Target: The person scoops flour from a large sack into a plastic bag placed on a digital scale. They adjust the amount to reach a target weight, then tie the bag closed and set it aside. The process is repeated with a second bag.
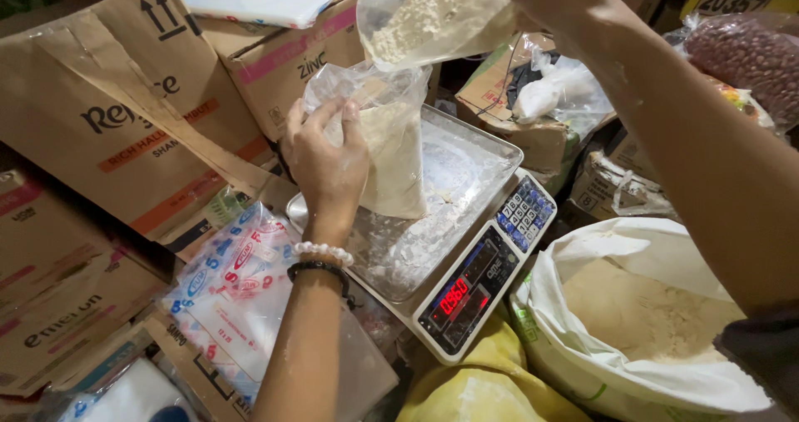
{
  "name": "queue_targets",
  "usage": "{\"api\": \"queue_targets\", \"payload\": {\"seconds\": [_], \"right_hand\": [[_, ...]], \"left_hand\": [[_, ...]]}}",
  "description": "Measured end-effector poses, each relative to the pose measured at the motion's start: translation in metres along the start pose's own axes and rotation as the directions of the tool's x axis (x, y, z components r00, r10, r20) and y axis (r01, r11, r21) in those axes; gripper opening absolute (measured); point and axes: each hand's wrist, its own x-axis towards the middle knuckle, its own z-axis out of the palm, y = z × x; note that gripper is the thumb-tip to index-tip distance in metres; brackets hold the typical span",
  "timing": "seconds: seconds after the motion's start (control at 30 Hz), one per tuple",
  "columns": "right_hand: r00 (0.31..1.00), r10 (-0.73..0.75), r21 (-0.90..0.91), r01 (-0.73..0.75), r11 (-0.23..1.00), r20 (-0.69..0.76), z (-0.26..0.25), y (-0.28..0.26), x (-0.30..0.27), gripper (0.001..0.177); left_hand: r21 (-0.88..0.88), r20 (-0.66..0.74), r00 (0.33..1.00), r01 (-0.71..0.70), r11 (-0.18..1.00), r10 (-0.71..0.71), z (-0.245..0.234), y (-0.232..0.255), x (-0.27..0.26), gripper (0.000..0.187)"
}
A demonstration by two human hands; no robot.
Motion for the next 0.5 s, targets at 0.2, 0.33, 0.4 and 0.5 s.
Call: {"api": "queue_targets", "payload": {"seconds": [0.2, 0.33, 0.4, 0.5], "right_hand": [[0.982, -0.188, 0.042, 0.188, 0.981, -0.009, 0.012, 0.008, 0.021, 0.036], [1.000, -0.021, 0.037, 0.021, 0.999, 0.010, 0.018, 0.009, 0.028, 0.056], [1.000, -0.005, 0.008, 0.006, 1.000, -0.008, 0.022, 0.008, 0.031, 0.063], [0.997, 0.077, -0.008, -0.077, 0.997, -0.005, 0.028, 0.008, 0.034, 0.065]], "left_hand": [[0.013, 0.004, 1.000, -0.018, 1.000, 0.017, 0.005, -0.002, 0.003, 0.037], [0.016, -0.014, 0.998, -0.054, 0.998, 0.054, 0.005, -0.003, 0.006, 0.045], [0.014, -0.023, 0.996, -0.084, 0.996, 0.084, 0.004, -0.004, 0.008, 0.051], [0.021, -0.026, 0.996, -0.081, 0.997, 0.081, 0.003, -0.005, 0.010, 0.052]]}}
